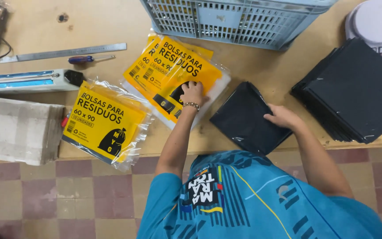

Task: The person repeatedly places stacks of black trash bags into yellow-labeled clear plastic packaging on a wooden table, then moves the sealed packages into a grey plastic basket. The process is repeated multiple times throughout the clip.

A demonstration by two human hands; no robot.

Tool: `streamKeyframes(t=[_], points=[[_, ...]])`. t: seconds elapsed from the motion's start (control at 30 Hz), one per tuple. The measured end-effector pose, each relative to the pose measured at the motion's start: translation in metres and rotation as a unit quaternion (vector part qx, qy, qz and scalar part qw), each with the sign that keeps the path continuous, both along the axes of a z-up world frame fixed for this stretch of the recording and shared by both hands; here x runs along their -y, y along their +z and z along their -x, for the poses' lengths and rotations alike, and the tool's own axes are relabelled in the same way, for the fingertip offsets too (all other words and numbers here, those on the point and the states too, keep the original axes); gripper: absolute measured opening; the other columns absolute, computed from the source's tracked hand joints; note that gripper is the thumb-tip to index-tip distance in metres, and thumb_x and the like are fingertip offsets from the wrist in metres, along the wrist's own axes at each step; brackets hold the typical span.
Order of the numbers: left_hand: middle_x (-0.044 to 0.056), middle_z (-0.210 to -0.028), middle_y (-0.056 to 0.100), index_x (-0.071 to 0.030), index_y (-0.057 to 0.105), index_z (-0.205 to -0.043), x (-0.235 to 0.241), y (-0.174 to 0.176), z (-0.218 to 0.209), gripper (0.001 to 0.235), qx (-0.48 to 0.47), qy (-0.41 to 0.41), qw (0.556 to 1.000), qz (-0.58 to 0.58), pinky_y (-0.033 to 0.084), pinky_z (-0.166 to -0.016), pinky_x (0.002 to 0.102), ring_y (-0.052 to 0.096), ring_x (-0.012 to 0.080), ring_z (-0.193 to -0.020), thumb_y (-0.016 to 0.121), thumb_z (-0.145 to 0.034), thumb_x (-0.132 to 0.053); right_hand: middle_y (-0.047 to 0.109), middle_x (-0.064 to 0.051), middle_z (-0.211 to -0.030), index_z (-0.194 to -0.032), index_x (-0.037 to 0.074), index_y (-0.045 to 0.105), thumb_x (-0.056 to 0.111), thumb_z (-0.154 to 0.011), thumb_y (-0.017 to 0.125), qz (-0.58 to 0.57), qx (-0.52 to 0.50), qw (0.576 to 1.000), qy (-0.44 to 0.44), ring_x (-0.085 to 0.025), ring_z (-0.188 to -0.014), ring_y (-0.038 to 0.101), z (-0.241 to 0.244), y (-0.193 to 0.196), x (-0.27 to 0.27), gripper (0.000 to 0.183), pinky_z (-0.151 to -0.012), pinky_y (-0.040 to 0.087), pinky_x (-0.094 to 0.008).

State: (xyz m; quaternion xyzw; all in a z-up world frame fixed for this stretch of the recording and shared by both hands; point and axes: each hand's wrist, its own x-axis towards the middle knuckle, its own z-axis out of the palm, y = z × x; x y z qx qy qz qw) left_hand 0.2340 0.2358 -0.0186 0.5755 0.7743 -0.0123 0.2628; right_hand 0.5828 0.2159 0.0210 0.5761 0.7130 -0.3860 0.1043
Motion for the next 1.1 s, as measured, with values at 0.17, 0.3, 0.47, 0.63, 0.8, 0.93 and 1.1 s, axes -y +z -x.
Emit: streamKeyframes(t=[0.17, 0.3, 0.47, 0.63, 0.8, 0.93, 1.1], points=[[0.0, -0.13, 0.049, -0.026, 0.067, -0.107, -0.007, -0.015, -0.006, 0.014, -0.019, 0.022, 1.0, 0.006, 0.052, -0.091, 0.054, 0.034, 0.0329, -0.13, 0.061, -0.095, -0.029, 0.069, -0.026, -0.113, -0.142, 0.003, 0.056, 0.012, -0.094, 0.066, 0.072, -0.265, 0.947, -0.166, -0.033, -0.097, 0.066, -0.032, 0.011, -0.002, 0.05, -0.075, 0.057, -0.047], [-0.002, -0.126, 0.054, -0.027, 0.07, -0.105, -0.001, -0.018, -0.006, 0.015, -0.017, 0.037, 0.999, -0.006, 0.053, -0.092, 0.053, 0.038, 0.0309, -0.129, 0.059, -0.096, -0.027, 0.066, -0.009, -0.089, -0.126, 0.009, 0.063, 0.008, -0.095, 0.067, 0.028, -0.413, 0.87, -0.269, -0.018, -0.08, 0.065, -0.024, 0.007, 0.019, 0.032, -0.065, 0.058, -0.033], [-0.009, -0.119, 0.058, -0.03, 0.073, -0.104, 0.009, -0.025, -0.016, 0.019, -0.043, 0.058, 0.996, -0.042, 0.058, -0.089, 0.049, 0.044, 0.026, -0.122, 0.056, -0.095, -0.031, 0.064, -0.005, -0.088, -0.113, 0.012, 0.065, 0.007, -0.094, 0.067, -0.009, -0.467, 0.82, -0.331, -0.013, -0.08, 0.065, -0.005, -0.051, 0.035, 0.019, -0.067, 0.058, -0.027], [0.001, -0.09, 0.067, -0.018, 0.074, -0.083, 0.026, -0.005, -0.025, 0.016, -0.043, 0.059, 0.976, -0.206, 0.053, -0.088, 0.031, 0.062, 0.0211, -0.099, 0.059, -0.088, -0.023, 0.069, -0.008, -0.1, -0.124, 0.012, 0.066, 0.013, -0.095, 0.068, -0.084, -0.389, 0.863, -0.31, -0.017, -0.092, 0.063, 0.017, -0.038, 0.049, 0.029, -0.08, 0.055, -0.036], [0.005, -0.093, 0.064, -0.013, 0.073, -0.086, 0.028, -0.009, -0.023, 0.011, -0.043, 0.064, 0.969, -0.236, 0.057, -0.084, 0.032, 0.061, 0.0246, -0.102, 0.063, -0.087, -0.019, 0.07, -0.009, -0.098, -0.123, 0.012, 0.067, 0.013, -0.093, 0.07, -0.102, -0.374, 0.883, -0.264, -0.017, -0.093, 0.064, 0.02, -0.013, 0.054, 0.03, -0.079, 0.054, -0.037], [0.002, -0.087, 0.063, -0.015, 0.07, -0.08, 0.032, -0.025, -0.02, 0.011, -0.075, 0.032, 0.956, -0.281, 0.056, -0.084, 0.03, 0.06, 0.0222, -0.098, 0.066, -0.085, -0.024, 0.069, -0.007, -0.091, -0.116, 0.01, 0.069, 0.011, -0.094, 0.069, -0.102, -0.38, 0.88, -0.266, -0.016, -0.086, 0.062, 0.032, 0.019, 0.058, 0.022, -0.076, 0.054, -0.034], [0.001, -0.083, 0.06, -0.015, 0.069, -0.079, 0.033, -0.016, -0.02, 0.01, -0.069, 0.058, 0.961, -0.263, 0.056, -0.081, 0.031, 0.057, 0.0209, -0.099, 0.065, -0.084, -0.023, 0.066, -0.005, -0.084, -0.11, 0.012, 0.067, 0.015, -0.095, 0.067, -0.11, -0.366, 0.879, -0.284, -0.014, -0.082, 0.06, 0.039, 0.016, 0.059, 0.015, -0.071, 0.053, -0.032]])
